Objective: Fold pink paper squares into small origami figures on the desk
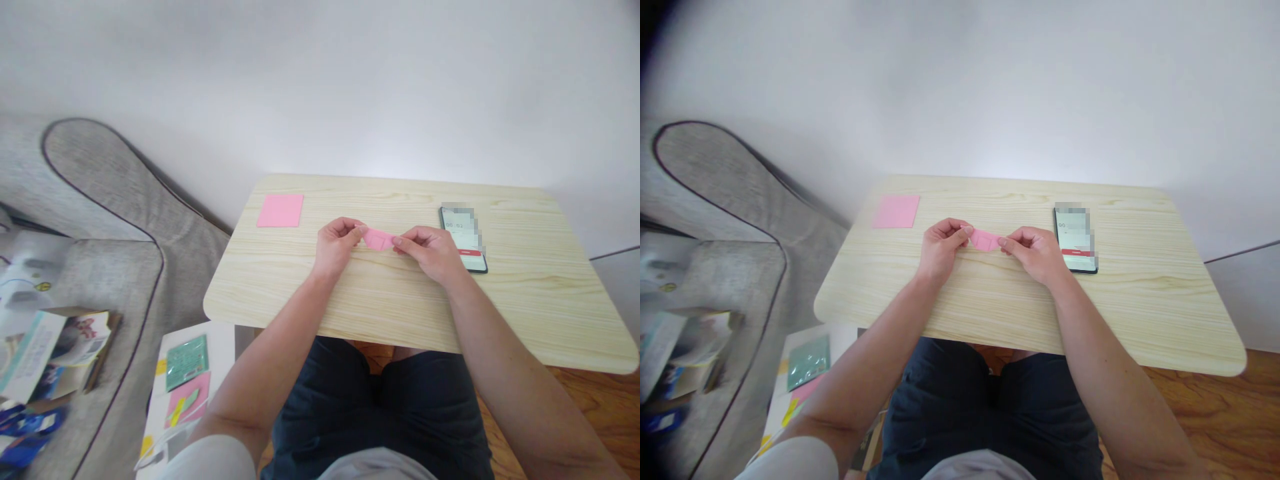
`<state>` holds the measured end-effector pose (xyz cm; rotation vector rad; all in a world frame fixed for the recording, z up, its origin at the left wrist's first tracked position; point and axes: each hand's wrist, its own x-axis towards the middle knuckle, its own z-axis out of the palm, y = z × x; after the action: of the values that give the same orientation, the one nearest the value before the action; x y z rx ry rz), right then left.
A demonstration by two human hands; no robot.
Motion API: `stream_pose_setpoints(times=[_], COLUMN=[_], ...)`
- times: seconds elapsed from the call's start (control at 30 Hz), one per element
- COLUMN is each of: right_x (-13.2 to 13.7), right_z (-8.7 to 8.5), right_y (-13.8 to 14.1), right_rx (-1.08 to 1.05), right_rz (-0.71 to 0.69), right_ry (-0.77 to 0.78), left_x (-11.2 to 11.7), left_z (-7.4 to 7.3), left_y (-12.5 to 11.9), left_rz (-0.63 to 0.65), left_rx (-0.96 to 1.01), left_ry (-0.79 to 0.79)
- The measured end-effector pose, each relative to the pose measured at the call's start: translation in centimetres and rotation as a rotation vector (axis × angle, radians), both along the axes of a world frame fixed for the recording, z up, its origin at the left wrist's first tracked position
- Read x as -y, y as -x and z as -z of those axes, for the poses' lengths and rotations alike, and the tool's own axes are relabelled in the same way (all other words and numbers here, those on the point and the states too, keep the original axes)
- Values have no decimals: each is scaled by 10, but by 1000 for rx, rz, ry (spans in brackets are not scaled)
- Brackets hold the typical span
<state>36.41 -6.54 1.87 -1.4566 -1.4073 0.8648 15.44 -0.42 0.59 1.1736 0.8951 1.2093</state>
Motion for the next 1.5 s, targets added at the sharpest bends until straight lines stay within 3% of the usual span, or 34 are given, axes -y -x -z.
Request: stream_pose_setpoints(times=[0.27,0.57,0.73,0.93,1.03,1.3,1.5], right_x=[2,7,10,15,22,36,46], right_z=[-2,-2,-9,-7,-2,-5,-10], right_y=[8,15,19,17,18,27,27], right_rx=[27,51,29,-115,-140,43,-139], right_rz=[-174,-138,-130,-197,-127,112,25], right_ry=[48,71,107,142,127,-88,28], left_x=[5,6,5,3,4,15,33], left_z=[-2,-3,-5,-1,-2,-11,-13], left_y=[-2,-2,2,1,-1,-8,-8], left_rz=[105,144,251,184,184,196,230], left_rx=[-52,12,-108,-101,-123,-303,-332], left_ry=[-39,3,-28,-23,-32,-136,-171])
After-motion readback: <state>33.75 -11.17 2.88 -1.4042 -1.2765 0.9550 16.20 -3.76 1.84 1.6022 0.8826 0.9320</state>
